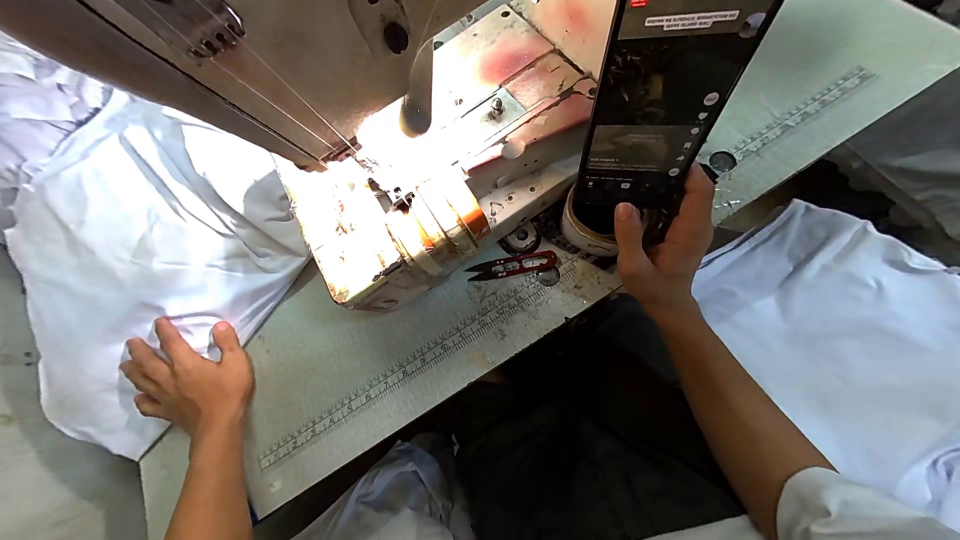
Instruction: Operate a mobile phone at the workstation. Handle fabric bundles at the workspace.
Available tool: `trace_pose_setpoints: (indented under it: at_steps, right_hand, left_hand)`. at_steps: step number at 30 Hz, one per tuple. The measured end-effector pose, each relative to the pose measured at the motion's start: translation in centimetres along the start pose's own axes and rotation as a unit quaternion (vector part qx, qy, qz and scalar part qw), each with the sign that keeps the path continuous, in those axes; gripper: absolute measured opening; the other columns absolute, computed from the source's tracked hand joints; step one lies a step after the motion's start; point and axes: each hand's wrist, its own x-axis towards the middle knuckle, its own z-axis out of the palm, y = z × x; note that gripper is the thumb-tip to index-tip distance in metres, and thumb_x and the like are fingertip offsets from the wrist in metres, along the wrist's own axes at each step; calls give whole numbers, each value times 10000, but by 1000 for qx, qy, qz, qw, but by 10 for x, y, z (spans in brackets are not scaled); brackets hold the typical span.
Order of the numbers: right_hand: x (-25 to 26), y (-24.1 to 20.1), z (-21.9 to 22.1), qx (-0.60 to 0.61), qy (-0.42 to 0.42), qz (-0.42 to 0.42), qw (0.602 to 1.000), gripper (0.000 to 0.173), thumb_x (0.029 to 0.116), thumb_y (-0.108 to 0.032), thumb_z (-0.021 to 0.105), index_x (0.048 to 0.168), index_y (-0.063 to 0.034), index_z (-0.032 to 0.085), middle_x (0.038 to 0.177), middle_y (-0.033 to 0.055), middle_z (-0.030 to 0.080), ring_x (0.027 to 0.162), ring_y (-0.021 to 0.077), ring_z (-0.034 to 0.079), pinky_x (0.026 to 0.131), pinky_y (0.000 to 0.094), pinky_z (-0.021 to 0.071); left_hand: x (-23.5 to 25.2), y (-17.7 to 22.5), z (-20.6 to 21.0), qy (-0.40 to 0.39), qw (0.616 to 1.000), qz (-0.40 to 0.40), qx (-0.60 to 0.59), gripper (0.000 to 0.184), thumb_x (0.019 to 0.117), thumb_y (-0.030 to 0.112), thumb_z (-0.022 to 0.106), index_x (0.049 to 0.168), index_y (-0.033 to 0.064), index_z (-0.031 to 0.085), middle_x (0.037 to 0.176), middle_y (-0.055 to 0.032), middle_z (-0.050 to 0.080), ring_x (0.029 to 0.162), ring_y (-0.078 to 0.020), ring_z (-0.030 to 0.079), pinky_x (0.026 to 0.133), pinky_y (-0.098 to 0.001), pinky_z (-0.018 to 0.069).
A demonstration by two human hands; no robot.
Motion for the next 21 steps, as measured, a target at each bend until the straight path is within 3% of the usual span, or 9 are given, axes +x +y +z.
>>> trace_pose_setpoints:
  at_steps: [21]
  right_hand:
    - [0,0,-1,2,-6,1,1000,579,1016,-305,561,1404,100,416,1231,205,611,1125,180,643,957,343,549]
  left_hand:
    - [-1,1,-2,-5,1000,3,-12,774,1018,579,404,1620,106,292,1684,-263,153,1546,-497,129,1160,-740,138]
